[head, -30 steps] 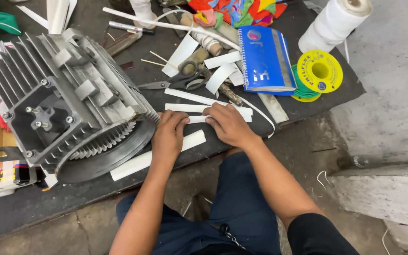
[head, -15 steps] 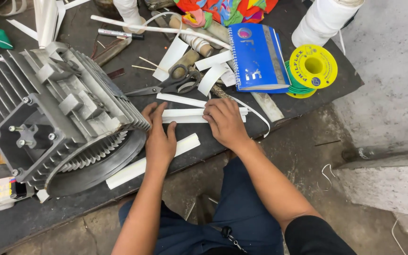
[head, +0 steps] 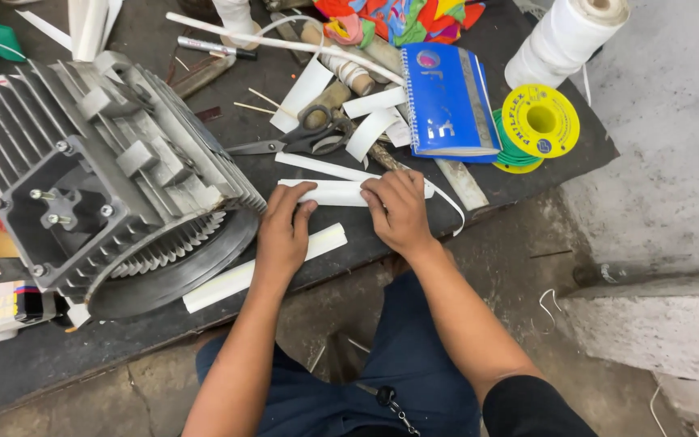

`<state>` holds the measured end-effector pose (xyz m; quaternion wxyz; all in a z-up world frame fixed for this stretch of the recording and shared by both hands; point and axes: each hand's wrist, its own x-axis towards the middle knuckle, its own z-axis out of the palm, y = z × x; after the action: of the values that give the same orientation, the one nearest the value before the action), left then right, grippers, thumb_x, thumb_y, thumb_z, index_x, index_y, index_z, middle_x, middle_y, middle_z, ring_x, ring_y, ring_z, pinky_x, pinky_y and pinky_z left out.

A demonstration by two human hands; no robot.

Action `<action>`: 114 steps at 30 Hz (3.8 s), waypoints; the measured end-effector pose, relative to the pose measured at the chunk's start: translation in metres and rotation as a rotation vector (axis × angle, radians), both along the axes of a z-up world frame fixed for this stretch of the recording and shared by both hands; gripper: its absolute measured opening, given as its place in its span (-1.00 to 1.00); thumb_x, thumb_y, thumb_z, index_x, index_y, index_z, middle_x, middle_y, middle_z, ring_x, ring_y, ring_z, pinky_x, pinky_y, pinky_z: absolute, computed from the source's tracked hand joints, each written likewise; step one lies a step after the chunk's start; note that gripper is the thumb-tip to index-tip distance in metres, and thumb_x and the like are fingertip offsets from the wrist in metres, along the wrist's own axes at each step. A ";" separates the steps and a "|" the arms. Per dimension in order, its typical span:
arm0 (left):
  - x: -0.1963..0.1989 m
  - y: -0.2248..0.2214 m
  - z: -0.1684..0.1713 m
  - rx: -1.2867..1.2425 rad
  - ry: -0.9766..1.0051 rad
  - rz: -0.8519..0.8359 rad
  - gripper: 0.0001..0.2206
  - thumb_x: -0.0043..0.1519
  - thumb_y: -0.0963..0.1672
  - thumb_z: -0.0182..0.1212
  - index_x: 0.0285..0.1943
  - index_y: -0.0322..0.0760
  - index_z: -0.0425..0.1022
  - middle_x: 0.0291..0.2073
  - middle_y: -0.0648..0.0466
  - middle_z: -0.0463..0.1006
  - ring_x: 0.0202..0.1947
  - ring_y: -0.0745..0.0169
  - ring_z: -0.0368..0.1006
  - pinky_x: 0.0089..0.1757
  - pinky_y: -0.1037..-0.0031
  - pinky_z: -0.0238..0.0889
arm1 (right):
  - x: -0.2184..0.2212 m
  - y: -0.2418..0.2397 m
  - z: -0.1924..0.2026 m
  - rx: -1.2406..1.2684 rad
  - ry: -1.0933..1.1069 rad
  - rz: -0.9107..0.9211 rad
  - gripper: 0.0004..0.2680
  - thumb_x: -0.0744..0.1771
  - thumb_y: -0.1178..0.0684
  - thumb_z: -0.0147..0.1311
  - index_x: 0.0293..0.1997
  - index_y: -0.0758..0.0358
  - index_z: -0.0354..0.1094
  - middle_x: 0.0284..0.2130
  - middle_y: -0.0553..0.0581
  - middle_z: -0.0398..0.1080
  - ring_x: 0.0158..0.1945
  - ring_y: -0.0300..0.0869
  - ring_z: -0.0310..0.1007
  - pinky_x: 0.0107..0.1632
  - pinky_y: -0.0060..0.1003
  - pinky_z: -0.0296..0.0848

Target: Manually inserting white insulating strips into the slots of a motor stator housing on a workbench.

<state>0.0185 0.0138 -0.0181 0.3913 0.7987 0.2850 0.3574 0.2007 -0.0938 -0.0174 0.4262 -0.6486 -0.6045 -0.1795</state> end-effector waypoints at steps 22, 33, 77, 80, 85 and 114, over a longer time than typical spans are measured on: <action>0.002 0.004 -0.010 0.212 -0.031 -0.052 -0.89 0.22 -0.13 0.32 -0.11 -0.14 0.66 -0.37 0.09 0.48 -0.27 0.04 0.50 -0.18 0.31 0.41 | -0.018 0.012 0.008 -0.018 -0.020 0.250 -0.96 0.33 0.14 0.19 -0.23 0.22 0.52 -0.43 0.10 0.47 -0.38 -0.06 0.42 -0.30 -0.22 0.42; -0.003 0.001 0.001 0.264 -0.077 -0.096 -0.87 0.22 -0.16 0.31 -0.07 -0.20 0.64 -0.37 0.03 0.48 -0.27 -0.03 0.48 -0.20 0.26 0.38 | -0.019 0.010 0.002 -0.135 -0.018 0.251 -0.95 0.35 0.13 0.11 -0.23 0.22 0.47 -0.51 0.10 0.42 -0.39 -0.06 0.42 -0.33 -0.22 0.41; -0.001 -0.003 -0.018 0.594 0.093 0.012 -0.91 0.26 -0.13 0.28 -0.09 -0.13 0.59 -0.31 0.14 0.55 -0.14 0.12 0.47 -0.04 0.23 0.27 | 0.002 -0.014 0.028 -0.156 -0.023 0.290 -0.84 0.35 0.05 0.23 -0.13 0.37 0.51 -0.42 0.25 0.47 -0.38 0.04 0.44 -0.36 -0.16 0.47; 0.001 -0.008 -0.005 0.650 0.141 0.031 -0.78 0.16 -0.16 0.38 -0.02 -0.18 0.57 -0.23 0.06 0.54 -0.07 0.05 0.42 0.02 0.02 0.19 | 0.003 -0.013 0.020 -0.138 0.001 0.300 -0.91 0.33 0.14 0.27 -0.20 0.35 0.54 -0.45 0.23 0.49 -0.39 0.01 0.46 -0.36 -0.22 0.46; 0.001 -0.007 -0.006 0.704 0.074 -0.052 -0.83 0.24 -0.12 0.35 -0.02 -0.18 0.60 -0.26 0.05 0.58 -0.16 0.05 0.46 0.15 -0.21 -0.03 | -0.012 -0.002 0.012 -0.105 0.032 0.309 -0.94 0.33 0.16 0.25 -0.27 0.34 0.54 -0.48 0.18 0.48 -0.43 -0.03 0.43 -0.40 -0.23 0.46; -0.003 -0.005 0.005 0.642 0.123 -0.087 -0.92 0.27 -0.15 0.26 -0.11 -0.17 0.59 -0.34 0.12 0.55 -0.31 0.16 0.49 -0.18 0.36 0.32 | 0.007 -0.010 0.021 -0.103 0.057 0.363 -0.80 0.35 0.03 0.26 -0.09 0.40 0.52 -0.40 0.28 0.48 -0.37 0.06 0.44 -0.34 -0.11 0.48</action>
<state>0.0156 0.0093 -0.0127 0.1165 0.9129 0.1464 0.3629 0.2077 -0.1036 0.0037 0.4347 -0.5547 -0.7076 -0.0502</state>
